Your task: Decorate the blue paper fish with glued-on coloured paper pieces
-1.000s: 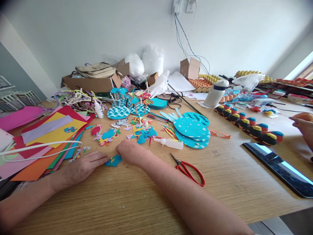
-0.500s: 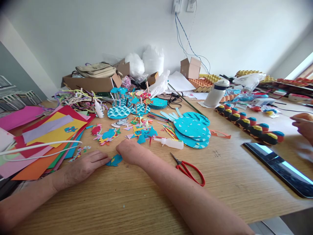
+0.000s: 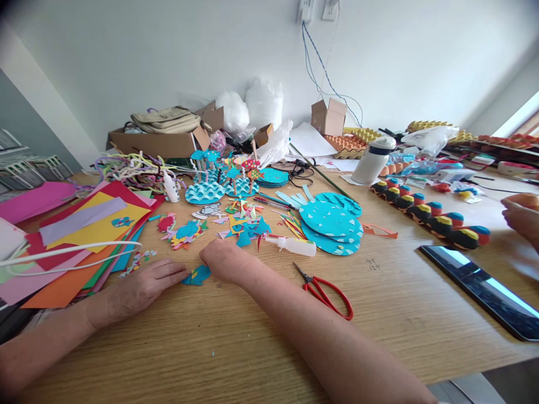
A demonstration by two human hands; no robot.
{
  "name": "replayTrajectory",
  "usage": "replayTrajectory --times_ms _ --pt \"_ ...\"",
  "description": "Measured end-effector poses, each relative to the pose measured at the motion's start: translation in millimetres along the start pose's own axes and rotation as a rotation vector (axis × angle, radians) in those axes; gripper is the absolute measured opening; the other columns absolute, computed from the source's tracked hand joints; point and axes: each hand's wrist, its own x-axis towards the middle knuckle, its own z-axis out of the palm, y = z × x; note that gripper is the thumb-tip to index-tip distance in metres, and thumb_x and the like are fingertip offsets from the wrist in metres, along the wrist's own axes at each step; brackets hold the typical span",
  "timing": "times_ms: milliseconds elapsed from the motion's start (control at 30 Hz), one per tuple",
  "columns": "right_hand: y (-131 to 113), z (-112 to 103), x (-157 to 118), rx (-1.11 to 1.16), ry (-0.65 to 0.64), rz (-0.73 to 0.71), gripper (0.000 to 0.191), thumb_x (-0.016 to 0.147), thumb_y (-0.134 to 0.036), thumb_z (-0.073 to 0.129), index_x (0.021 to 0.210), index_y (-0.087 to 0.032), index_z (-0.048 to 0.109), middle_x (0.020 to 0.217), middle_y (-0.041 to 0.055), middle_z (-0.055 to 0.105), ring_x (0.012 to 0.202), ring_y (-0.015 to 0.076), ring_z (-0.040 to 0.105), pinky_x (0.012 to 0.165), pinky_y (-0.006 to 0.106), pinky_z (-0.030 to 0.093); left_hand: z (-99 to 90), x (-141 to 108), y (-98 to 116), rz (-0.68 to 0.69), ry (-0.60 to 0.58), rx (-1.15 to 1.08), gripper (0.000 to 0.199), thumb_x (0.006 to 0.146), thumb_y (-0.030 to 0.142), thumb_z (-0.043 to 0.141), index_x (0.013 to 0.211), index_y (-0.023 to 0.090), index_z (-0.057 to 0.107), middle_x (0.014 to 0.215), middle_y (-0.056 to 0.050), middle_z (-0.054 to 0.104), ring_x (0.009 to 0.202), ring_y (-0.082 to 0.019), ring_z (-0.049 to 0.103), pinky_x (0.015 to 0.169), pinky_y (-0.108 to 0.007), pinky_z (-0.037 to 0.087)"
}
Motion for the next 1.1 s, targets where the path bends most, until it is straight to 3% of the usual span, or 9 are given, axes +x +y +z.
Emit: replayTrajectory --times_ms 133,400,600,833,1100 --pt "1.2 1.2 1.6 0.003 0.002 0.004 0.019 0.074 -0.012 0.049 0.087 -0.016 0.063 0.086 0.0091 0.065 0.08 0.0214 0.06 0.062 0.026 0.043 0.1 -6.4 6.2 -0.076 0.032 0.016 0.039 0.087 0.006 0.024 0.112 0.018 0.052 0.105 -0.006 0.06 0.096 -0.015 0.055 0.081 -0.029 0.049" --pt "-4.5 -7.2 -5.3 -0.003 -0.012 0.004 0.025 0.076 -0.012 0.046 0.097 -0.019 0.058 0.082 0.009 0.065 0.075 0.0211 0.061 0.056 0.025 0.042 3.1 -3.0 20.8 -0.064 0.108 0.025 0.035 0.089 0.011 0.026 0.101 0.017 0.058 0.097 -0.006 0.063 0.087 -0.017 0.057 0.076 -0.031 0.051" --pt "-9.7 -6.1 -7.6 0.094 0.059 -0.072 0.031 0.077 -0.012 0.043 0.103 -0.023 0.056 0.095 0.0076 0.061 0.082 0.0204 0.06 0.056 0.024 0.04 1.5 0.9 23.3 -0.066 0.169 -0.013 0.034 0.089 0.011 0.027 0.099 0.015 0.06 0.095 -0.007 0.063 0.087 -0.016 0.057 0.076 -0.03 0.051" --pt "-10.2 -0.8 0.3 0.176 0.038 -0.065 0.028 0.077 -0.014 0.044 0.099 -0.022 0.058 0.098 0.0057 0.06 0.087 0.0191 0.058 0.06 0.024 0.04 2.1 -0.6 24.6 -0.11 0.133 -0.064 0.034 0.09 0.012 0.026 0.102 0.017 0.058 0.097 -0.005 0.061 0.089 -0.017 0.056 0.078 -0.031 0.05" --pt "-17.3 -5.3 0.3 0.121 0.006 -0.037 0.029 0.077 -0.012 0.042 0.099 -0.022 0.058 0.097 0.0066 0.06 0.086 0.0206 0.058 0.061 0.026 0.041 4.5 -2.0 24.3 -0.11 0.146 -0.068 0.035 0.09 0.013 0.026 0.102 0.017 0.058 0.096 -0.006 0.061 0.089 -0.017 0.055 0.079 -0.03 0.05"
